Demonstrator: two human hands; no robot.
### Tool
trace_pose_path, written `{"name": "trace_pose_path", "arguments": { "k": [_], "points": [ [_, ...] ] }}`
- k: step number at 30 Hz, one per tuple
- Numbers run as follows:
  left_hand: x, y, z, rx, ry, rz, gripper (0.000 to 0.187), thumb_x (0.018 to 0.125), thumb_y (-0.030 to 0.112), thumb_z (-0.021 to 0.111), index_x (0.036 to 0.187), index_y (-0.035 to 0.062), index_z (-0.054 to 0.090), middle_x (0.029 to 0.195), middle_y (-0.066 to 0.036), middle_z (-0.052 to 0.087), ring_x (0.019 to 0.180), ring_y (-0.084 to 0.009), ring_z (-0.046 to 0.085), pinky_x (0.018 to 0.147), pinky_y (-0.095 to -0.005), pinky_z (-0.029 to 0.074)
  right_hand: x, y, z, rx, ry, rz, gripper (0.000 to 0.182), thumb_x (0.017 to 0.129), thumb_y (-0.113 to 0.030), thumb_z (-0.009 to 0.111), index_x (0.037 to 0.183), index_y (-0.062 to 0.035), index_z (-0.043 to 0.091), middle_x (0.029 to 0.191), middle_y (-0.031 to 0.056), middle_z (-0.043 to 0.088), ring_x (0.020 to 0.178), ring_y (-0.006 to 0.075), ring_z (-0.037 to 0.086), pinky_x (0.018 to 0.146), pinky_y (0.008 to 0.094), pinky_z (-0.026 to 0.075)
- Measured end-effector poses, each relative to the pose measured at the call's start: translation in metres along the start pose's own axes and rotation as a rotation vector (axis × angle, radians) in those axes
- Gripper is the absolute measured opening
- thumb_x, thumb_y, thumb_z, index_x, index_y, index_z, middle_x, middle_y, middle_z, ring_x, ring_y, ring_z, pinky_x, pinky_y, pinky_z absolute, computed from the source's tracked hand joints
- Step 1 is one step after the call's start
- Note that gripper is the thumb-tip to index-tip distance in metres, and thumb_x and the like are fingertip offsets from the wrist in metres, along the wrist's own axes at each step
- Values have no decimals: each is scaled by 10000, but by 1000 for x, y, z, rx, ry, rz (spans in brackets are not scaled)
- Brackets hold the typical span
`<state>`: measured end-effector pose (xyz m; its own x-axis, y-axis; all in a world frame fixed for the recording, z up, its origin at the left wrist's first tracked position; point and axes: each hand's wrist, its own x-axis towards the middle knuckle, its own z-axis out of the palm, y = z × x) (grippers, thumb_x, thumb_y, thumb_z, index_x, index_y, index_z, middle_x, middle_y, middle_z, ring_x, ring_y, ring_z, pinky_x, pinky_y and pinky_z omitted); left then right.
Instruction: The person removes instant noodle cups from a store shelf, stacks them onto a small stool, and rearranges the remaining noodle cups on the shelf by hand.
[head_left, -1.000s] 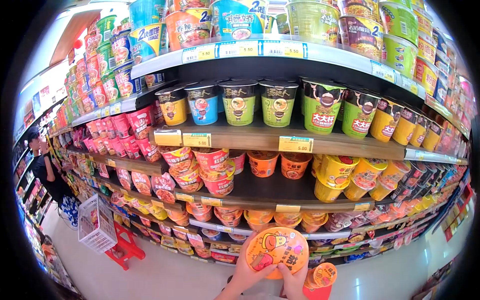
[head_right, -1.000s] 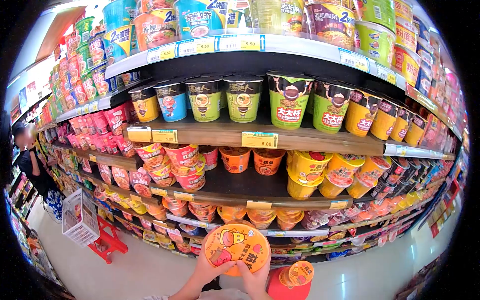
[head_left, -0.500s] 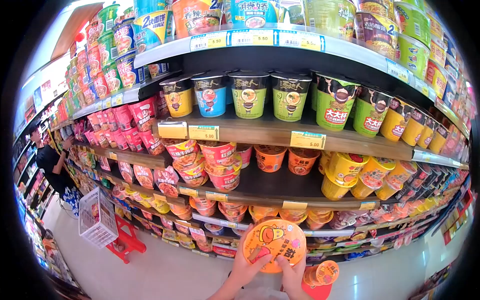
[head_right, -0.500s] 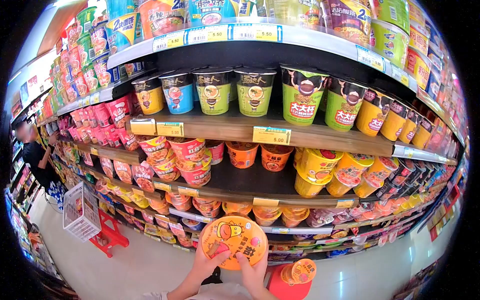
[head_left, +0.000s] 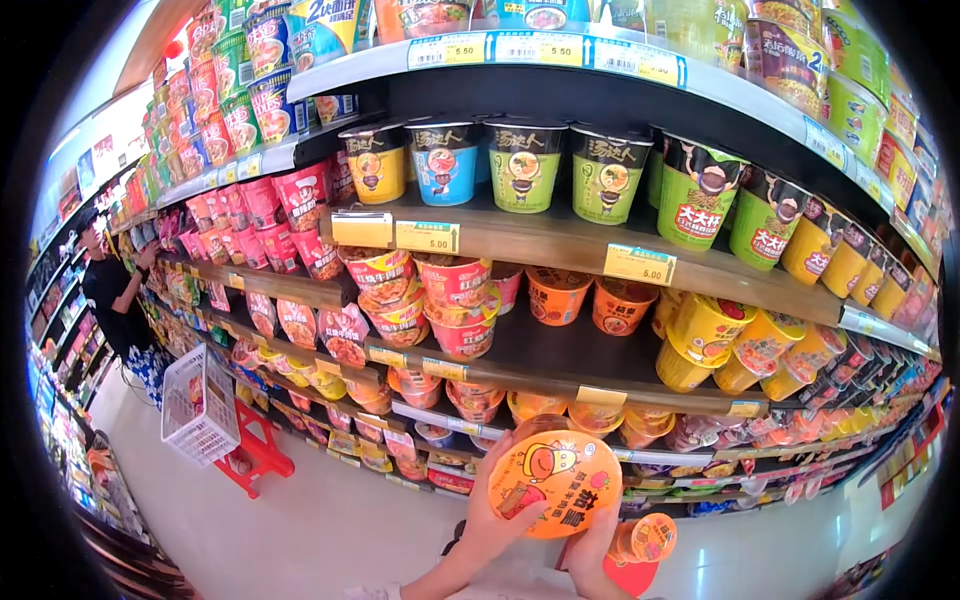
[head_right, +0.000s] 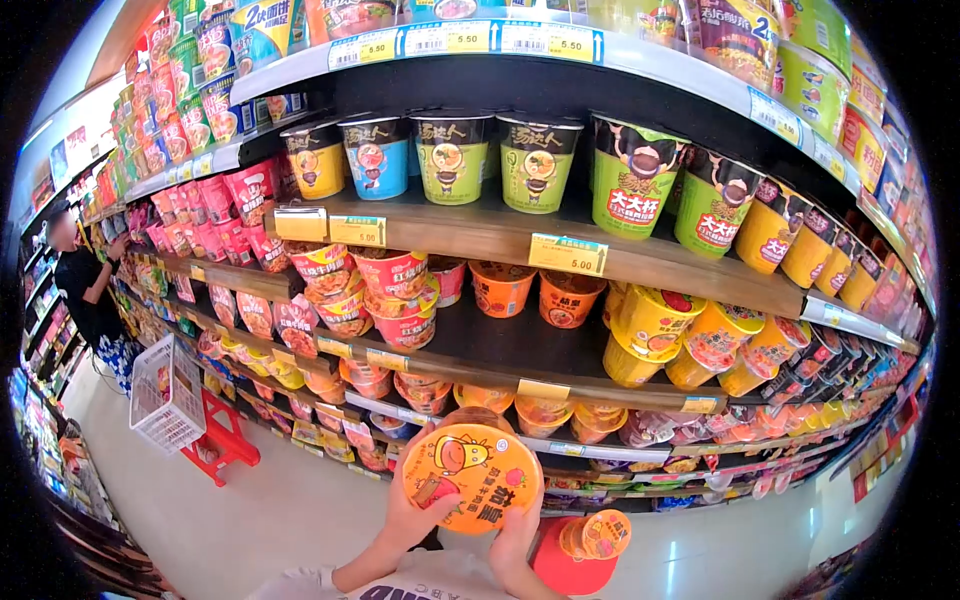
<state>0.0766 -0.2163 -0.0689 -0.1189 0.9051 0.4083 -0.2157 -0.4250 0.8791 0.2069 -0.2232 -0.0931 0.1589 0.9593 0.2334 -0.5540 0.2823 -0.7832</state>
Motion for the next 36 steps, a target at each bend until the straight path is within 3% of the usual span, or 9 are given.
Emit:
{"name": "trace_pose_path", "arguments": {
  "k": [4, 9, 14, 16, 18, 22, 25, 30, 36],
  "points": [
    [7, -2, 3, 9, -17, -105, 768, 735, 20, 691, 1351, 5, 234, 1304, -117, 392, 1183, -176, 418, 971, -312, 373, 7, -12, 9, -104, 11, 33, 646, 814, -133, 557, 1346, 10, 219, 1286, 129, 389, 1181, 200, 398, 993, 333, 325],
    [7, 2, 7, -94, 15, -126, 647, 836, 148, 604, 1344, -23, 241, 1344, -135, 344, 1226, -189, 362, 1001, -316, 318, 6, -20, 14, -129, 6, 49, 661, 761, -47, 634, 1301, 4, 257, 1211, 118, 429, 1118, 177, 440, 940, 310, 381],
    [1, 4, 6, -13, 69, 92, 541, 899, 342, 468, 1308, 7, 353, 1400, -148, 273, 1288, -237, 284, 1025, -354, 279, 9, -21, 6, -364, -37, -5, 542, 767, -66, 658, 1194, -7, 328, 1089, 102, 458, 1004, 152, 473, 888, 291, 405],
    [-2, 13, 12, -154, 112, 19, 573, 852, 357, 541, 1292, 23, 387, 1403, -166, 267, 1294, -275, 279, 1029, -389, 267, 8, -20, 4, -374, 17, 25, 406, 849, -142, 582, 1159, -7, 358, 1058, 90, 466, 963, 140, 469, 857, 273, 397],
    [-9, 3, 7, 354, 53, 173, 655, 779, 337, 647, 1294, 30, 384, 1404, -178, 261, 1285, -303, 294, 1027, -406, 264, 6, -24, 1, -298, 58, 41, 344, 884, -179, 522, 1141, -6, 371, 1044, 84, 468, 949, 135, 464, 853, 271, 388],
    [-13, 21, 17, 449, -9, 159, 706, 711, 161, 718, 1304, 53, 351, 1403, -202, 240, 1301, -296, 261, 1034, -402, 256, 2, -39, 6, -281, 77, -67, 282, 948, -239, 386, 1102, -3, 400, 1044, 71, 465, 925, 129, 451, 853, 272, 365],
    [-16, 17, 20, 408, -22, 118, 723, 691, 114, 735, 1301, 47, 353, 1408, -192, 236, 1301, -285, 265, 1035, -392, 258, -2, -38, -1, -341, 40, -105, 350, 902, -233, 485, 1135, -1, 365, 1080, 87, 450, 950, 140, 452, 881, 289, 360],
    [-24, 8, 22, 195, 89, 73, 550, 848, 309, 558, 1283, 13, 395, 1394, -198, 284, 1281, -316, 298, 1041, -384, 230, -10, -44, 0, -392, -14, -16, 728, 659, -113, 771, 1200, -3, 297, 1119, 118, 449, 1045, 176, 469, 880, 299, 424],
    [-30, 7, 23, 346, 89, 194, 685, 891, 547, 299, 1289, -4, 384, 1395, -205, 285, 1274, -326, 306, 1038, -403, 213, -11, -51, 0, -552, -28, 62, 786, 616, -139, 791, 1218, -9, 302, 1111, 103, 434, 1019, 177, 465, 879, 295, 413]
  ]
}}
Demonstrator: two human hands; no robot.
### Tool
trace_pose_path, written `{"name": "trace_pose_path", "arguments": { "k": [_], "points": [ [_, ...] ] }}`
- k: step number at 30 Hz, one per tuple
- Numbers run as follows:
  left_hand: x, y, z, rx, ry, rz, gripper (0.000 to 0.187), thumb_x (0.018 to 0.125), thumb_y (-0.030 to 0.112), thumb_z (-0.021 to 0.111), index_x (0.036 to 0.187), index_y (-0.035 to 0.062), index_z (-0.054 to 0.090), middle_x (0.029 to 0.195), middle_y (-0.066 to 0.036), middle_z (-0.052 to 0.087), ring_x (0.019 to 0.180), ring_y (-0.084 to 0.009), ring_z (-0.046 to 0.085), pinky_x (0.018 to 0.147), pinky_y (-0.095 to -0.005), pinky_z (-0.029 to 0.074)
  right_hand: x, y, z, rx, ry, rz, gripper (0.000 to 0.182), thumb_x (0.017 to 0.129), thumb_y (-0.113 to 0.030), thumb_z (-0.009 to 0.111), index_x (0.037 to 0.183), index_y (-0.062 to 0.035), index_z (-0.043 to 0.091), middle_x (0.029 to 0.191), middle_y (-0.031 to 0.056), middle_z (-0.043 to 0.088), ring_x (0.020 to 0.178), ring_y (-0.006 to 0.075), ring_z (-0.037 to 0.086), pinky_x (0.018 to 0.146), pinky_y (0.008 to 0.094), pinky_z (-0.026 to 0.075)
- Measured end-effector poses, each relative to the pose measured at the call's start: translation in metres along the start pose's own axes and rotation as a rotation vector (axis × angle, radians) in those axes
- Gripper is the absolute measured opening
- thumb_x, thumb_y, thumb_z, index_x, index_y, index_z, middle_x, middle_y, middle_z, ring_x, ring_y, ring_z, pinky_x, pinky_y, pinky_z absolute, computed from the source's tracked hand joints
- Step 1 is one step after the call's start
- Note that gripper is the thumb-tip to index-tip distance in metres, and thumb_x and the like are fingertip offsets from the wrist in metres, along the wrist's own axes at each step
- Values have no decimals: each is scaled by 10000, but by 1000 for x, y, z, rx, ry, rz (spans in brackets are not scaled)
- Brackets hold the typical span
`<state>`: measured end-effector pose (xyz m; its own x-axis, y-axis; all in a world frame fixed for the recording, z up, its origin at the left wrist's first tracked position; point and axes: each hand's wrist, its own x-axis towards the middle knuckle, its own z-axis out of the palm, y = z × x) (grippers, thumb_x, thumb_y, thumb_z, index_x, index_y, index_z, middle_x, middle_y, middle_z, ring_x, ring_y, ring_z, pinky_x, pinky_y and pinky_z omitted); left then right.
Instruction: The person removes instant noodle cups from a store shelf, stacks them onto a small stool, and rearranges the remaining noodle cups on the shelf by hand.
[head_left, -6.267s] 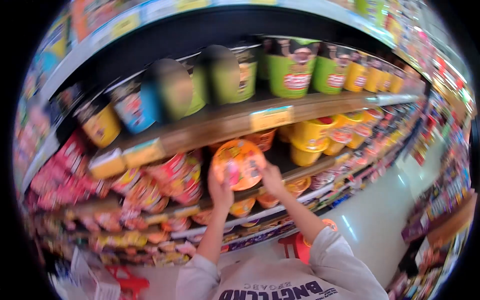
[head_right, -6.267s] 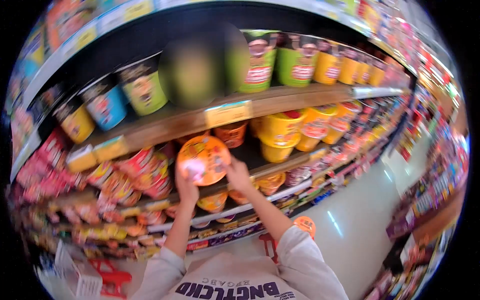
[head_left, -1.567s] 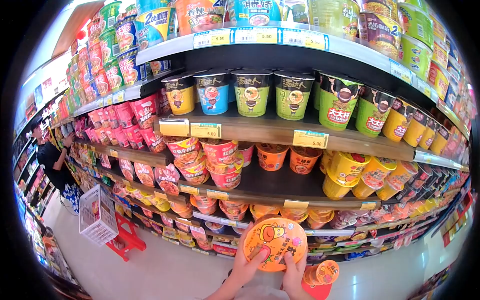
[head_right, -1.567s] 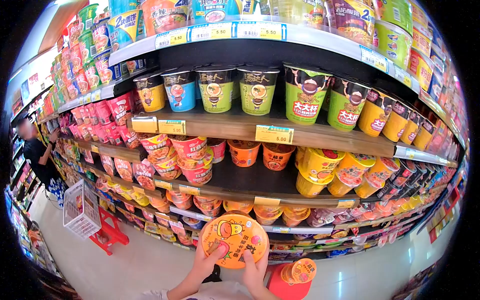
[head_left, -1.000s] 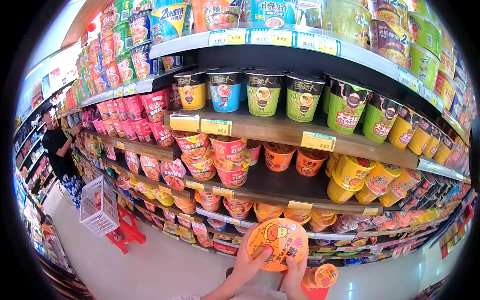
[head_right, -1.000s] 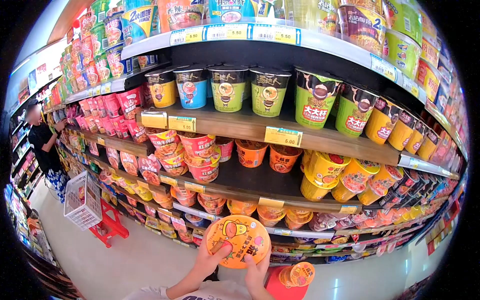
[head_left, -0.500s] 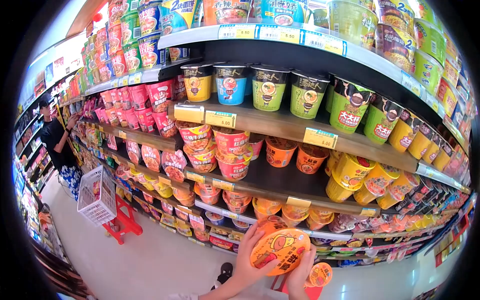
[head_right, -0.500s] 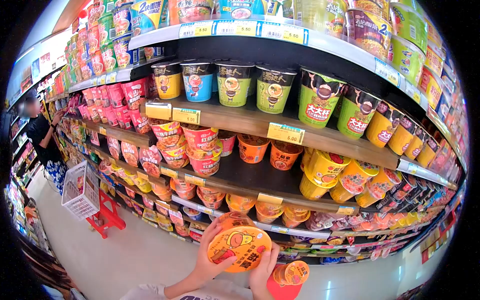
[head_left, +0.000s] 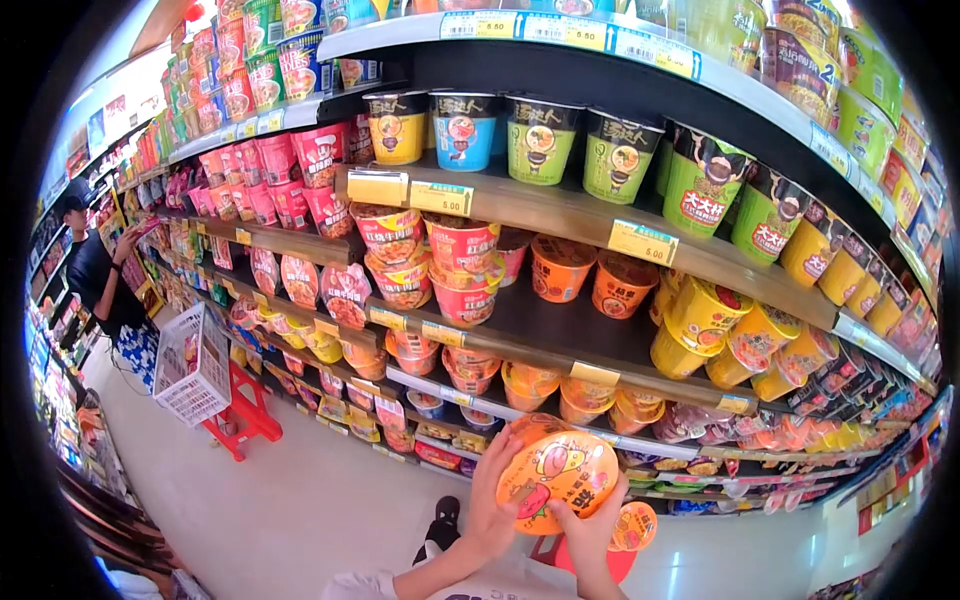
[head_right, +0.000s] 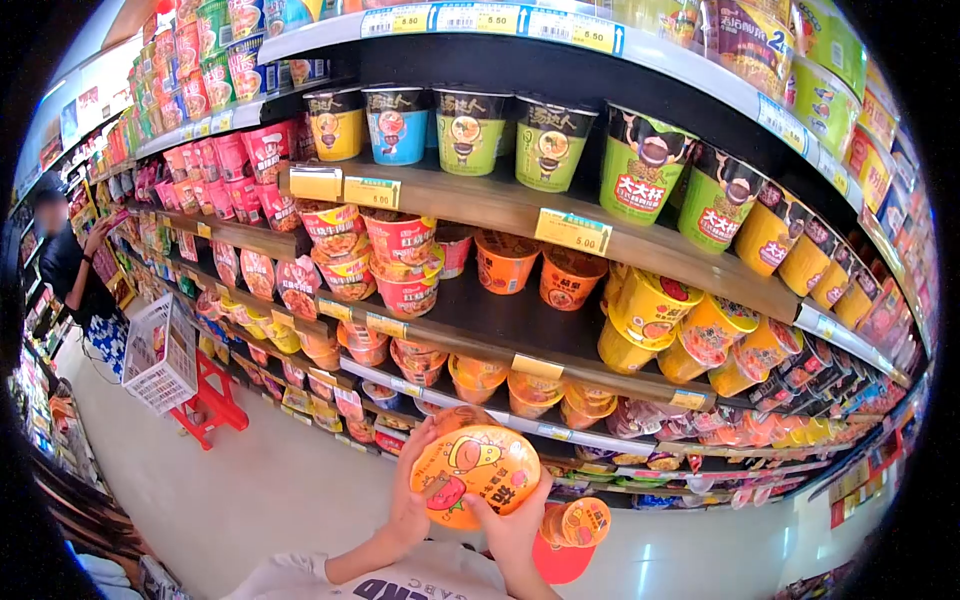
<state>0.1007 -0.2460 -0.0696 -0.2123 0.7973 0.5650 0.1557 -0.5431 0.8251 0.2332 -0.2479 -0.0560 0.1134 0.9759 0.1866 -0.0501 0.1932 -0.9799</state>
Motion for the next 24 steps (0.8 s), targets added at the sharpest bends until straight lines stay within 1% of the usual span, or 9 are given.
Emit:
{"name": "trace_pose_path", "arguments": {
  "k": [4, 5, 7, 8, 11, 15, 18, 20, 24],
  "points": [
    [-8, -6, 4, -7, 10, -26, 715, 776, 498, 566, 1289, 31, 395, 1385, -200, 297, 1263, -335, 316, 1019, -421, 243, -1, 7, -5, 15, -11, 11, 741, 623, -139, 783, 1193, -8, 328, 1097, 96, 445, 986, 164, 480, 858, 287, 420],
    [-8, -1, 3, -1, 8, -33, 715, 776, 498, 566, 1289, 31, 395, 1385, -200, 297, 1263, -335, 316, 1019, -421, 243, -1, 4, -6, 19, -11, 20, 741, 623, -139, 783, 1193, -8, 328, 1097, 96, 445, 986, 164, 480, 858, 287, 420],
    [-8, 10, 1, 126, -5, -72, 697, 700, 355, 693, 1262, 46, 421, 1374, -201, 302, 1249, -344, 326, 1010, -430, 254, -1, -5, -9, -111, -35, 37, 558, 711, -127, 717, 1142, -1, 385, 1022, 78, 485, 934, 140, 491, 823, 276, 424],
    [-9, 13, 0, 129, -6, -79, 697, 700, 355, 693, 1262, 46, 421, 1374, -201, 302, 1249, -344, 326, 1010, -430, 254, 0, 3, -12, -111, -36, 44, 558, 711, -127, 717, 1142, -1, 385, 1022, 78, 485, 934, 140, 491, 823, 276, 424],
    [-8, 16, -1, 190, -7, -54, 671, 676, 266, 731, 1232, 36, 437, 1367, -207, 303, 1238, -351, 333, 1007, -434, 259, 6, 14, -18, -110, 59, -106, 244, 814, -102, 599, 995, 17, 488, 868, 89, 619, 737, 127, 580, 685, 257, 473],
    [-9, 17, 1, 145, -8, -67, 648, 691, 253, 715, 1229, 22, 437, 1357, -210, 316, 1230, -355, 342, 1002, -431, 268, 2, 12, -29, -273, 23, 18, 335, 781, -150, 649, 1017, 11, 474, 861, 102, 618, 755, 143, 591, 703, 264, 478],
    [-10, 14, 1, 134, -17, -73, 627, 718, 267, 682, 1237, 19, 431, 1356, -212, 319, 1229, -356, 346, 1001, -429, 270, -1, -3, -23, -174, -75, -67, 413, 785, -232, 657, 1052, 3, 447, 944, 87, 562, 867, 150, 535, 786, 270, 435],
    [-11, 13, 1, 121, -28, -94, 618, 732, 276, 664, 1242, 18, 428, 1356, -213, 321, 1228, -356, 347, 1000, -427, 270, -2, -11, -21, -374, -87, -73, 499, 725, -261, 711, 1053, 5, 446, 965, 110, 568, 877, 181, 551, 792, 282, 444],
    [-14, 16, 6, 153, -60, -116, 628, 734, 260, 660, 1256, 16, 410, 1352, -216, 320, 1235, -355, 338, 1006, -427, 266, 0, -2, -27, -307, -7, 5, 373, 787, -187, 643, 1041, 13, 457, 934, 125, 563, 845, 184, 549, 770, 297, 444]
  ]
}}
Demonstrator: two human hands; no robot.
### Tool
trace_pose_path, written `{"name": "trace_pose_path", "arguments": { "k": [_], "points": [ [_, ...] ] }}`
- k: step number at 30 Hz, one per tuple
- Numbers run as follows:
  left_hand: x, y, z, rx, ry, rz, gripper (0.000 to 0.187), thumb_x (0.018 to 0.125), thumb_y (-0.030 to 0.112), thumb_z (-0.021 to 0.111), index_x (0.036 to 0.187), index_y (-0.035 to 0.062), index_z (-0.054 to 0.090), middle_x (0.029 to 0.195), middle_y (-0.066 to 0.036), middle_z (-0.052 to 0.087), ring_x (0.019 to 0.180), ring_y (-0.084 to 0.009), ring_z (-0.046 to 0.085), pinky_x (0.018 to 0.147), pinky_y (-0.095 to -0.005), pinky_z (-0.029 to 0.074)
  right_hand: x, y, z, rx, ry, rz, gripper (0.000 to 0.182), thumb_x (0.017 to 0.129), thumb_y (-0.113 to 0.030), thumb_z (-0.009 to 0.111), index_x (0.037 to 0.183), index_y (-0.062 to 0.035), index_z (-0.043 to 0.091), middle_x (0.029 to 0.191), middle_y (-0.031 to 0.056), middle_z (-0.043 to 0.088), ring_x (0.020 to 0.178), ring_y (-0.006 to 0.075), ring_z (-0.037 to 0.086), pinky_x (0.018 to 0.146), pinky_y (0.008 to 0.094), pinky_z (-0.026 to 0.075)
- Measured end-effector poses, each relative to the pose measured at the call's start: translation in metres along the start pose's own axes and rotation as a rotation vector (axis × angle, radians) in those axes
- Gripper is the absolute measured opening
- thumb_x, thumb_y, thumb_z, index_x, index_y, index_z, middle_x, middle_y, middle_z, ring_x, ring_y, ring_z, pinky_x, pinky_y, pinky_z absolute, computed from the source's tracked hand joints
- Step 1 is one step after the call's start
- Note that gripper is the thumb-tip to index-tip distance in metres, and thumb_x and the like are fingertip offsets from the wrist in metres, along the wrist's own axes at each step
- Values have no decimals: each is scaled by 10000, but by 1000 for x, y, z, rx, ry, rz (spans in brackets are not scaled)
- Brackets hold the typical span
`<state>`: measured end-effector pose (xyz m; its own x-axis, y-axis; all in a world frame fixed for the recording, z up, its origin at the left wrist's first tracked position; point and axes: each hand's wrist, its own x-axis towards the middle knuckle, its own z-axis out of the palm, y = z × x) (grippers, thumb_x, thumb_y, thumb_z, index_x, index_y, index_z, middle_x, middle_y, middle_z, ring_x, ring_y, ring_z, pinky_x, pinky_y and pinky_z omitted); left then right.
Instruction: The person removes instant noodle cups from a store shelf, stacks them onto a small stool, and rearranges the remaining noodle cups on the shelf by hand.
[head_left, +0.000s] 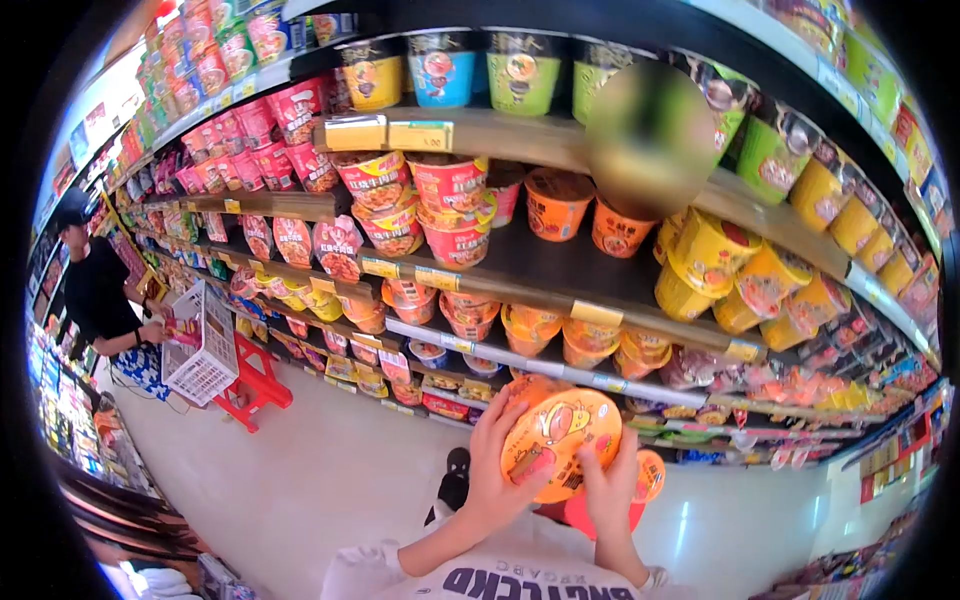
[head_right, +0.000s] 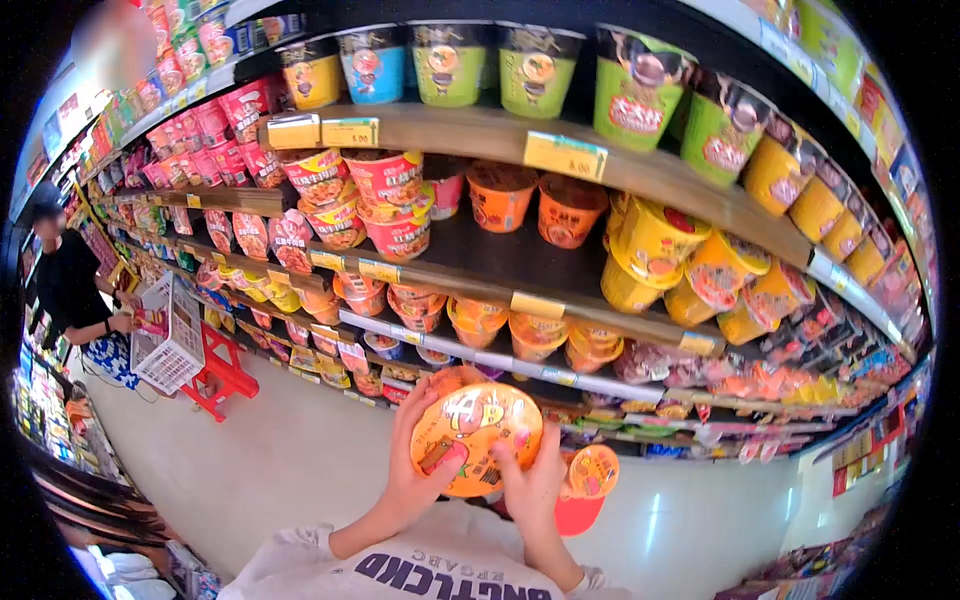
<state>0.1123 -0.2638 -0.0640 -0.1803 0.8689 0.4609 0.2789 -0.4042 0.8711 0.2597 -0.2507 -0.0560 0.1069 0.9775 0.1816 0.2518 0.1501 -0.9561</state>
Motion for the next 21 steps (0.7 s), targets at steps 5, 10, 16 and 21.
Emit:
{"name": "trace_pose_path", "arguments": {
  "k": [5, 10, 16, 21],
  "points": [
    [2, 4, 3, -47, 8, -30, 643, 719, 160, 681, 1268, 10, 382, 1336, -210, 331, 1253, -348, 317, 1021, -424, 260, 4, 11, -6, -82, -6, -108, 514, 732, -264, 706, 1085, 5, 446, 886, 172, 605, 795, 298, 620, 698, 365, 478],
    [-2, -7, 5, -255, -2, -186, 601, 769, 157, 607, 1288, -9, 356, 1347, -215, 319, 1261, -329, 323, 1035, -387, 252, 0, 11, -4, -183, -75, -100, 810, 604, -355, 807, 1172, 14, 363, 1000, 175, 571, 898, 320, 600, 745, 376, 475],
    [-4, -10, 11, -301, -24, -225, 661, 750, 154, 628, 1300, -40, 318, 1336, -207, 332, 1251, -320, 333, 1031, -377, 259, 4, 14, -9, -69, 13, -72, 461, 802, -233, 641, 1141, -3, 429, 857, 180, 613, 754, 316, 620, 654, 384, 476],
    [0, -27, 26, 135, -245, -177, 695, 731, 212, 681, 1287, -15, 330, 1230, -202, 432, 1137, -318, 447, 955, -378, 363, 13, 34, -27, -253, 32, 22, 393, 855, -286, 559, 1103, -2, 448, 792, 217, 617, 740, 377, 608, 634, 409, 463]
  ]
}}
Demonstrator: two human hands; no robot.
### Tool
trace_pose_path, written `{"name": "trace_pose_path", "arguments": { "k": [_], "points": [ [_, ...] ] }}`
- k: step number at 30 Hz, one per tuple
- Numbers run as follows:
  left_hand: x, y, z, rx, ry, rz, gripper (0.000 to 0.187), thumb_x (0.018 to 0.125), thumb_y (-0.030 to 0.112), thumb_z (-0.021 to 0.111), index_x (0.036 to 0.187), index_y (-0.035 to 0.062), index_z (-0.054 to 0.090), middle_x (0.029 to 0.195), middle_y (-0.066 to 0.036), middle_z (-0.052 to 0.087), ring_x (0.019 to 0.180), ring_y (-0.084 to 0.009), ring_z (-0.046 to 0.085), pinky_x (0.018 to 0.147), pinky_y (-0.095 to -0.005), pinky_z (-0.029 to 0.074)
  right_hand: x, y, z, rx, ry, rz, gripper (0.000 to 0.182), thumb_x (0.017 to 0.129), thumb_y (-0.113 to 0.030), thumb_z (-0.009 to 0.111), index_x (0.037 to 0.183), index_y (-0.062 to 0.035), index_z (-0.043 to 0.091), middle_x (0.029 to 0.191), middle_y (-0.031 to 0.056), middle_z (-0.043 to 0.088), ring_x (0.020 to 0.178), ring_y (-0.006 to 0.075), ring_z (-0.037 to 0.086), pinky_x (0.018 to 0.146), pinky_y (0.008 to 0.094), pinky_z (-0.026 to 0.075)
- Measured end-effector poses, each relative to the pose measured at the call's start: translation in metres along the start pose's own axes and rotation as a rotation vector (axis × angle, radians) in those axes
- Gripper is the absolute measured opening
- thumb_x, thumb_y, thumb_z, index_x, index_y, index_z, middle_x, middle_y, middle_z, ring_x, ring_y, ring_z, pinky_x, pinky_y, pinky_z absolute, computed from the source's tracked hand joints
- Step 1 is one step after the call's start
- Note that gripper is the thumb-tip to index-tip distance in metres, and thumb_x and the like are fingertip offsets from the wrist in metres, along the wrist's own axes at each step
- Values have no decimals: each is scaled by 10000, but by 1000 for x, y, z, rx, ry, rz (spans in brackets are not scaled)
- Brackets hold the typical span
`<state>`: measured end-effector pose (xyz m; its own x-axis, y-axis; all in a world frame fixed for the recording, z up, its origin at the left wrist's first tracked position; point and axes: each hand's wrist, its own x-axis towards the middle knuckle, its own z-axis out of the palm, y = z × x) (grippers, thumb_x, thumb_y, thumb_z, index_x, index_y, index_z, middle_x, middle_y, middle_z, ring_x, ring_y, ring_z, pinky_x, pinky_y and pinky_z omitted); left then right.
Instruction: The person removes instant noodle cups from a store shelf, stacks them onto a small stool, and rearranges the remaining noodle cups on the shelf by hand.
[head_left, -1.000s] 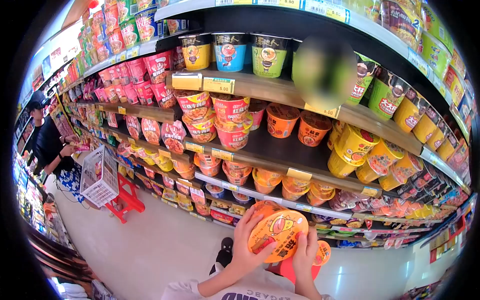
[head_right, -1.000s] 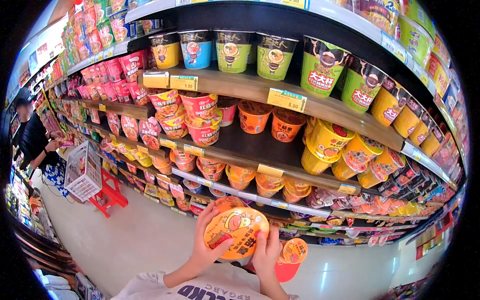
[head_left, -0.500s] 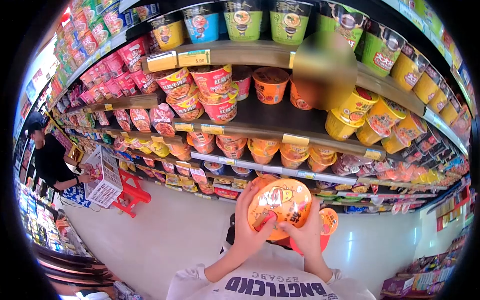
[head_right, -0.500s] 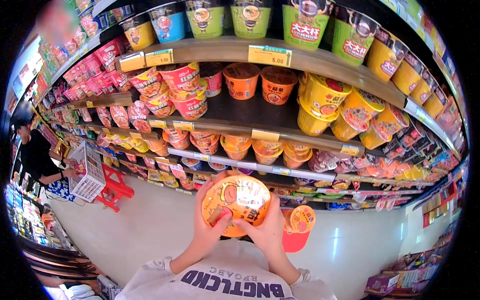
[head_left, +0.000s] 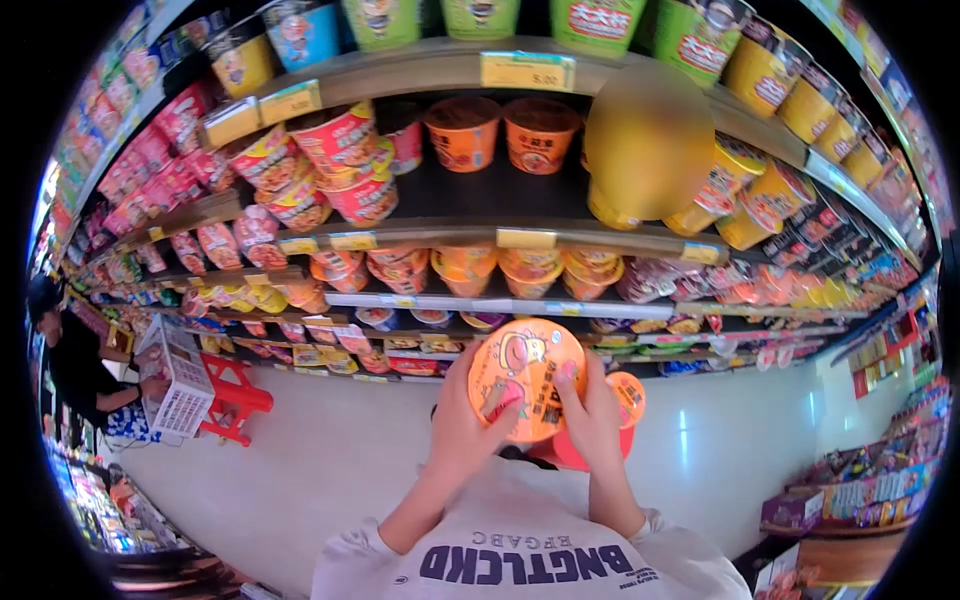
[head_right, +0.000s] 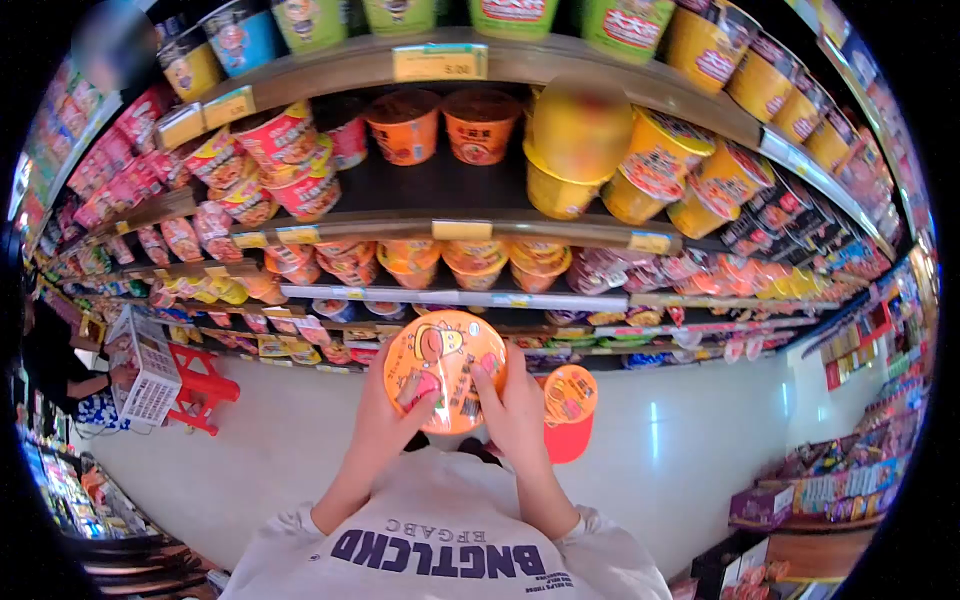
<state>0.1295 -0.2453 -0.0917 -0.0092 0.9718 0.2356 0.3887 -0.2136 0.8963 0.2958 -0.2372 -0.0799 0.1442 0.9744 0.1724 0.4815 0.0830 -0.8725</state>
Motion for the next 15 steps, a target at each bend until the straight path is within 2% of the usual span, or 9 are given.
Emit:
{"name": "trace_pose_path", "arguments": {
  "k": [1, 3, 5, 7, 8, 10, 11, 13, 15],
  "points": [
    [5, -7, 8, -9, -28, -1, 695, 731, 212, 681, 1287, -15, 330, 1230, -202, 432, 1137, -318, 447, 955, -378, 363, 3, 11, -2, -10, 18, 22, 393, 855, -286, 559, 1103, -2, 448, 792, 217, 617, 740, 377, 608, 634, 409, 463],
    [18, -35, 31, 183, -222, -122, 701, 756, 280, 673, 1294, -7, 326, 1192, -174, 488, 1101, -305, 486, 932, -374, 385, 9, 36, -6, -81, -123, 213, 477, 838, -391, 554, 1068, 15, 459, 808, 226, 621, 796, 393, 609, 673, 434, 465],
    [28, -112, 71, -229, -438, -162, 679, 777, 319, 657, 1304, 35, 336, 1135, -124, 552, 1044, -254, 544, 850, -377, 458, 12, 87, -4, -285, -230, 313, 585, 810, -491, 542, 1059, 30, 449, 870, 254, 614, 839, 405, 603, 725, 461, 458],
    [29, -120, 85, -386, -742, -692, 607, 801, 304, 642, 1299, 100, 362, 1112, -82, 578, 1010, -198, 570, 775, -371, 509, 2, 162, 5, -254, -342, 427, 680, 799, -528, 524, 1141, 47, 404, 931, 277, 596, 824, 399, 611, 759, 471, 453],
    [22, -145, 100, -402, -824, -801, 542, 813, 282, 631, 1279, 154, 384, 1120, -64, 574, 991, -174, 578, 734, -365, 528, -10, 199, 10, -262, -329, 484, 680, 799, -528, 524, 1141, 47, 404, 931, 277, 596, 824, 399, 611, 759, 471, 453],
    [2, -169, 125, -423, -906, -932, 497, 823, 263, 624, 1253, 155, 401, 1113, -57, 568, 983, -199, 581, 751, -370, 525, -32, 250, 16, -27, -405, 587, 687, 804, -481, 545, 1203, 52, 375, 996, 255, 586, 851, 359, 620, 780, 447, 464],
    [-6, -175, 135, -409, -917, -989, 489, 821, 254, 626, 1246, 154, 406, 1106, -53, 569, 982, -207, 582, 751, -370, 525, -42, 237, 7, -21, -383, 612, 687, 804, -481, 545, 1203, 52, 375, 996, 255, 586, 851, 359, 620, 780, 447, 464],
    [-13, -179, 152, -398, -1011, -1004, 510, 812, 235, 634, 1256, 154, 396, 1090, -54, 569, 973, -203, 579, 781, -367, 510, -65, 207, -8, 249, -259, 880, 654, 808, -440, 563, 1231, 29, 394, 1033, 198, 589, 914, 312, 610, 803, 405, 467],
    [-11, -174, 169, -400, -1082, -1017, 531, 804, 217, 642, 1265, 155, 386, 1075, -55, 569, 964, -200, 576, 811, -364, 494, -78, 233, -13, 299, -207, 896, 576, 825, -408, 560, 1219, -7, 434, 1070, 152, 584, 971, 283, 592, 825, 367, 457]
  ]
}}
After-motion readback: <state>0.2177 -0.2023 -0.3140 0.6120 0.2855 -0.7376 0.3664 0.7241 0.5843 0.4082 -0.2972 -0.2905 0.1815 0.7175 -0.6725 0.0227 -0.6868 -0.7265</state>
